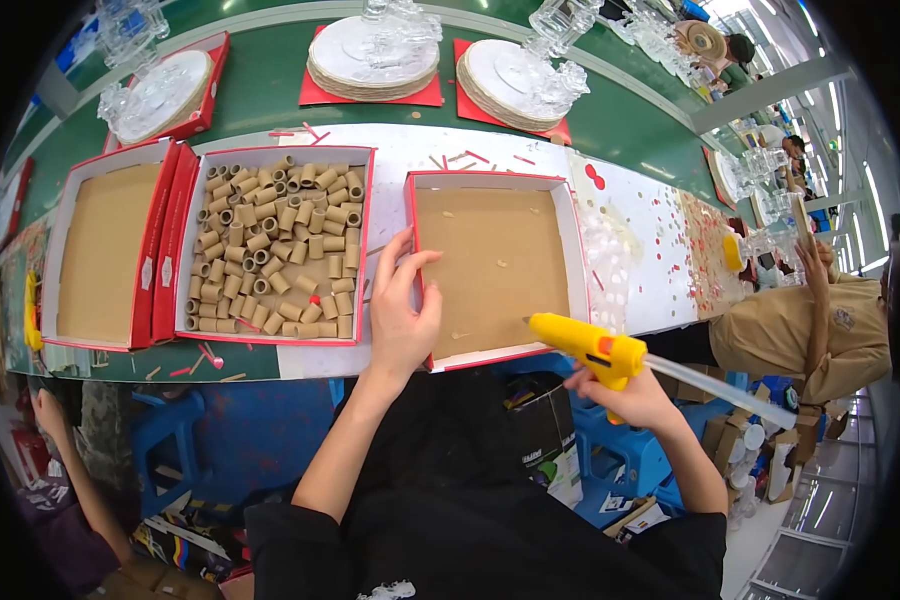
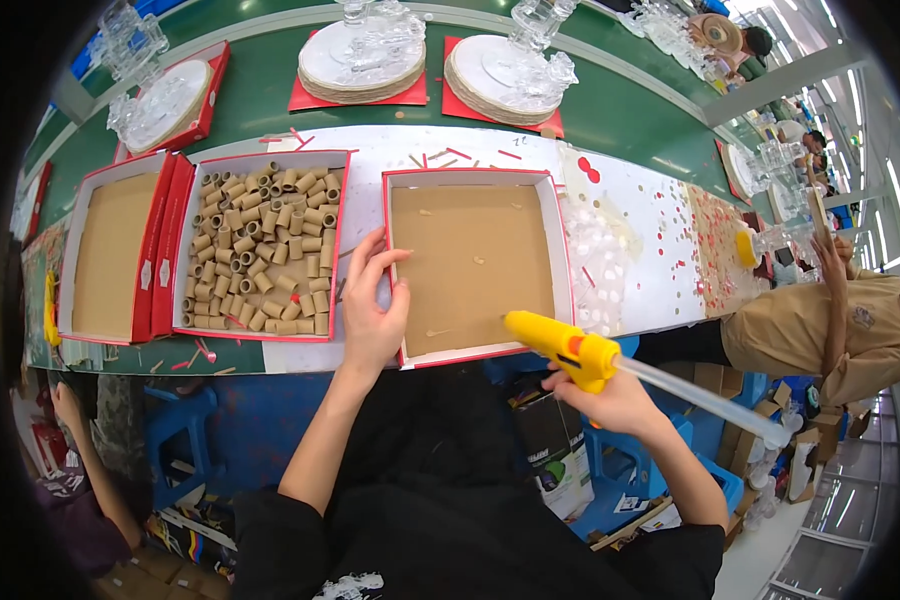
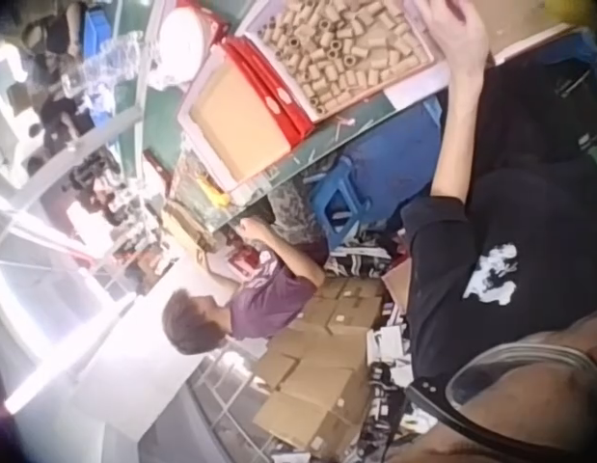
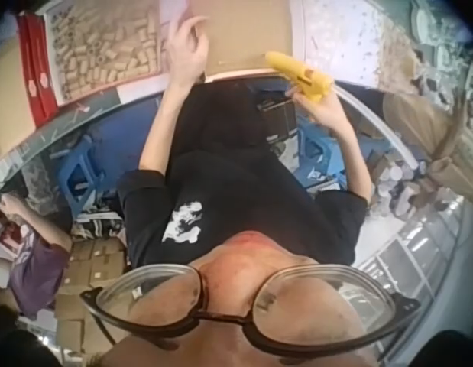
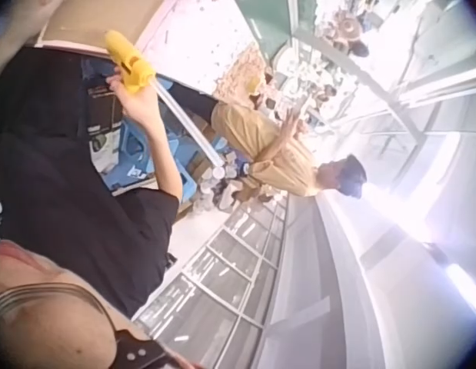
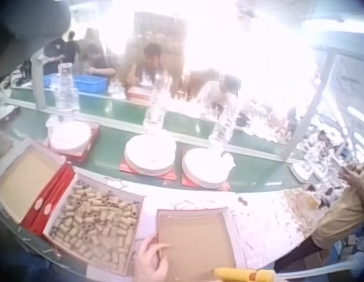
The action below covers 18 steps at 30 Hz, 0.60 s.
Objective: Assembling glass lamp components using a hot glue gun on an assembly line.
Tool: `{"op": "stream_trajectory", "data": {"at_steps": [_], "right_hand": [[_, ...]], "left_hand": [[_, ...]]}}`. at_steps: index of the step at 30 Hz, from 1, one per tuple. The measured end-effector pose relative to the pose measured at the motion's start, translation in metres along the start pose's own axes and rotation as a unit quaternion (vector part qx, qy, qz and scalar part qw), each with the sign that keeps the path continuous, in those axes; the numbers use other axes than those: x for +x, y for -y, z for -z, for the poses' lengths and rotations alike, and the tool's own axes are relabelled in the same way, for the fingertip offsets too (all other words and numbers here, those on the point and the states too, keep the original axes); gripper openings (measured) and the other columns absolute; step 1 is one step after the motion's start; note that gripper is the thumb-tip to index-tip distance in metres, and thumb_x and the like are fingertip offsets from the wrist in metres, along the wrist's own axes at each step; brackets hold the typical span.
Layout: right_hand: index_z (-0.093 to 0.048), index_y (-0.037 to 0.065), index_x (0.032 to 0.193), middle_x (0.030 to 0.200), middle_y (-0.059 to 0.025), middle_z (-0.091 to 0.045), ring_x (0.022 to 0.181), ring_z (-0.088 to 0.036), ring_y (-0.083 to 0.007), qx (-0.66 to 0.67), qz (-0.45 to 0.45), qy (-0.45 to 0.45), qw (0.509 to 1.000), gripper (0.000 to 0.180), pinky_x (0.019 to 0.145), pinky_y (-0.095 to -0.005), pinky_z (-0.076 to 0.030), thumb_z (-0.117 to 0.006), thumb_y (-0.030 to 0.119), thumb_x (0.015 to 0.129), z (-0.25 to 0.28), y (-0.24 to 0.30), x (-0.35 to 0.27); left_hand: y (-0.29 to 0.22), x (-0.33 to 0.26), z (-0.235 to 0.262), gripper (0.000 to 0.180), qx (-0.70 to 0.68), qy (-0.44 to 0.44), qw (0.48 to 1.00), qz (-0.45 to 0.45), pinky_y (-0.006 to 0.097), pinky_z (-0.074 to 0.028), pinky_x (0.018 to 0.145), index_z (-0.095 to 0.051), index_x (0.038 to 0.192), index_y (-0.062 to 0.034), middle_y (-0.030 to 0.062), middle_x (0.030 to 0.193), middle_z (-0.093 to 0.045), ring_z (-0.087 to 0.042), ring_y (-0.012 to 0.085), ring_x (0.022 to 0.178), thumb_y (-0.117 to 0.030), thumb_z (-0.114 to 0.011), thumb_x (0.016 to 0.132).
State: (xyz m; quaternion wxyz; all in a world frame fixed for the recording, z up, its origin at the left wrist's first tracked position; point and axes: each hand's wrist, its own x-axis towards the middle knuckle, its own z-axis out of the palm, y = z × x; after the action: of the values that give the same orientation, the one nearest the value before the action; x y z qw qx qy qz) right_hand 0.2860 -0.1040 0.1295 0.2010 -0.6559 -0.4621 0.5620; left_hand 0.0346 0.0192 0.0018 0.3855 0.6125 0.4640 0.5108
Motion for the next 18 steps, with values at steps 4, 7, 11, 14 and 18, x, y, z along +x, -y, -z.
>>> {"op": "stream_trajectory", "data": {"at_steps": [4,7,11,14,18], "right_hand": [[-0.054,0.001,0.106,0.076,-0.0055,-0.059,0.068,-0.061,-0.0126,0.044,-0.076,-0.043,0.995,0.024,0.062,-0.0243,-0.051,-0.064,0.01,0.086,0.021,-0.003,-0.011],[-0.054,0.002,0.102,0.071,-0.0043,-0.057,0.061,-0.057,-0.0102,0.041,-0.098,-0.055,0.993,0.021,0.054,-0.022,-0.047,-0.063,0.011,0.086,0.029,-0.007,-0.012],[-0.055,0.006,0.1,0.066,-0.0017,-0.055,0.051,-0.051,-0.0067,0.035,-0.116,-0.07,0.99,0.016,0.048,-0.0204,-0.042,-0.062,0.01,0.086,0.033,-0.012,-0.013],[-0.053,0.003,0.099,0.065,-0.0037,-0.052,0.049,-0.05,-0.0094,0.03,-0.126,-0.065,0.99,0.015,0.043,-0.0212,-0.04,-0.061,0.008,0.087,0.034,-0.011,-0.01],[-0.052,0.003,0.097,0.064,-0.0038,-0.051,0.046,-0.049,-0.0101,0.052,-0.126,-0.075,0.988,0.013,0.042,-0.0216,-0.039,-0.06,0.006,0.087,0.031,-0.016,-0.01]], "left_hand": [[-0.001,0.0,-0.001,0.028,-0.005,-0.001,1.0,0.005,0.04,-0.041,0.1,-0.062,0.103,-0.0013,0.0194,0.132,-0.048,-0.049,0.0339,0.123,0.001,-0.054,0.076],[-0.001,0.002,0.0,0.028,-0.006,0.001,1.0,0.006,0.04,-0.041,0.1,-0.062,0.104,-0.0015,0.0192,0.133,-0.047,-0.048,0.0336,0.123,0.002,-0.054,0.077],[-0.001,0.001,-0.002,0.029,-0.002,0.007,1.0,-0.002,0.039,-0.04,0.101,-0.062,0.104,-0.0013,0.0188,0.133,-0.047,-0.047,0.033,0.125,0.002,-0.053,0.077],[-0.001,0.001,-0.003,0.027,-0.003,0.003,1.0,-0.012,0.039,-0.044,0.097,-0.06,0.103,0.0011,0.0192,0.132,-0.046,-0.05,0.0334,0.121,0.004,-0.053,0.078],[-0.003,-0.001,-0.001,0.027,0.01,0.005,1.0,-0.011,0.039,-0.044,0.098,-0.06,0.103,0.0011,0.0188,0.132,-0.045,-0.05,0.0329,0.121,0.004,-0.052,0.078]]}}
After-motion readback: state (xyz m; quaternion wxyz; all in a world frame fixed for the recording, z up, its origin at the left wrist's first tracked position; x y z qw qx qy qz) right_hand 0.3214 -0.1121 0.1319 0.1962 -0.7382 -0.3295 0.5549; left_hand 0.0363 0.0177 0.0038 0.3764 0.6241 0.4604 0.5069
